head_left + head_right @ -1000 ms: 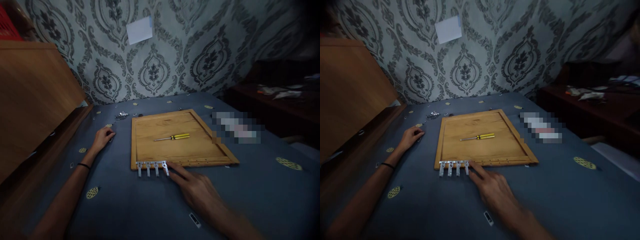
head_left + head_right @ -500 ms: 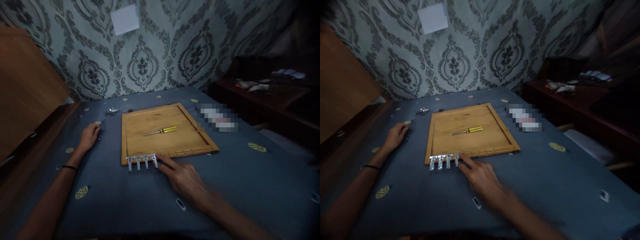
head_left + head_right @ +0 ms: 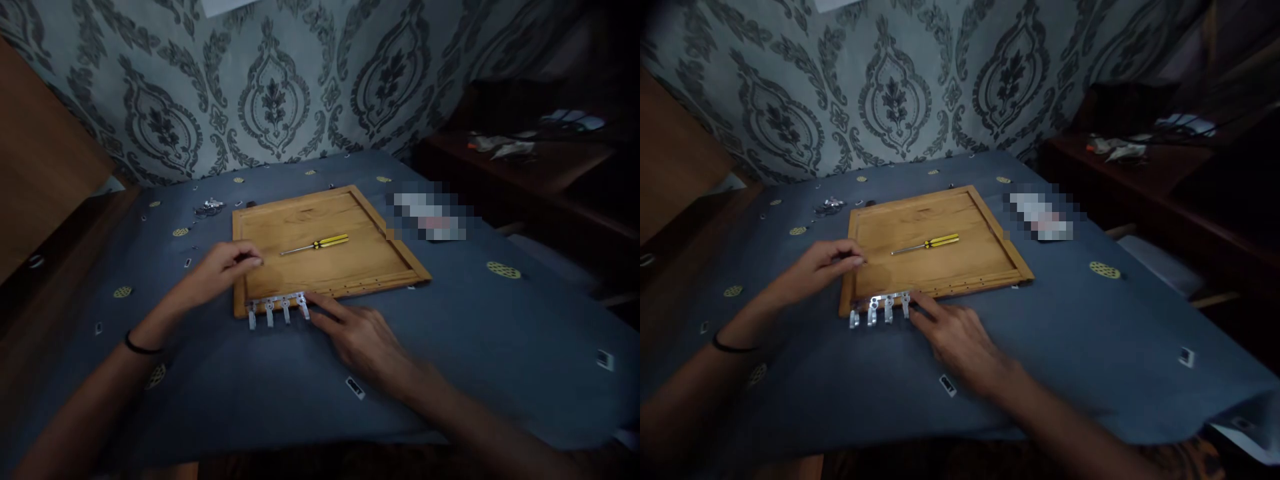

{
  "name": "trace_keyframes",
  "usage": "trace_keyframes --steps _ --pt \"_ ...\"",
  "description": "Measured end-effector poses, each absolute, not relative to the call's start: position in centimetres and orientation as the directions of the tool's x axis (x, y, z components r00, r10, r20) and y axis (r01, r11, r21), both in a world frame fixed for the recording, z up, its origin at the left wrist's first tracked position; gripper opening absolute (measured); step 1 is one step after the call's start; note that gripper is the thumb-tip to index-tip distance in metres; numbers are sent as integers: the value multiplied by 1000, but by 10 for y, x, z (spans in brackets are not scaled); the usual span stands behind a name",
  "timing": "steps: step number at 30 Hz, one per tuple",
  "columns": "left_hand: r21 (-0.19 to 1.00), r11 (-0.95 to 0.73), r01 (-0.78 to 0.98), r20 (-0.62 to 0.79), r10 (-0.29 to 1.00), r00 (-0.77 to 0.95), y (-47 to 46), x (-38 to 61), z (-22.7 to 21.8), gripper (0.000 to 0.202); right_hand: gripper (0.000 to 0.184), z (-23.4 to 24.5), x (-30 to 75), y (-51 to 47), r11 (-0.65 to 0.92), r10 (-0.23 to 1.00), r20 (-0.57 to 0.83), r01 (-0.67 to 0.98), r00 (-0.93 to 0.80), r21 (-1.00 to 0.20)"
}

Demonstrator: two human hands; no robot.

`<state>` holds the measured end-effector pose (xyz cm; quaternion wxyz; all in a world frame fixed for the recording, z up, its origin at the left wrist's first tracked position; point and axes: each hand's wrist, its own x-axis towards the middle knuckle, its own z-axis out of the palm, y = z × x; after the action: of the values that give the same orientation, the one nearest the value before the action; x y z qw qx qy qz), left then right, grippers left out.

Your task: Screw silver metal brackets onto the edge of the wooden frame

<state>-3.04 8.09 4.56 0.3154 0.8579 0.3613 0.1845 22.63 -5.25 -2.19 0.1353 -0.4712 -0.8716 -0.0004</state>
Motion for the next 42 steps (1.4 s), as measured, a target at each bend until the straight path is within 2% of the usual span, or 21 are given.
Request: trace_keyframes --steps 5,13,21,29,34,42 --pt "679 -561 475 -16 634 773 74 6 44 25 57 -20 225 -53 547 830 189 831 -524 -101" --pt "700 -559 445 -84 553 829 77 22 37 23 54 -19 224 -53 535 841 162 836 -516 -118" --pt "616 -651 443 -128 472 872 78 29 29 20 47 -11 223 -52 521 853 91 846 -513 -117" --pt "574 -689 443 -144 447 883 79 30 29 21 55 -16 224 -53 533 844 152 836 -515 -132" --pt "587 -679 441 -161 436 885 80 31 30 23 52 -18 224 -53 538 839 193 830 -510 -148" --pt "600 -625 500 -185 499 847 76 34 32 19 49 -16 224 -54 545 833 221 821 -508 -168"
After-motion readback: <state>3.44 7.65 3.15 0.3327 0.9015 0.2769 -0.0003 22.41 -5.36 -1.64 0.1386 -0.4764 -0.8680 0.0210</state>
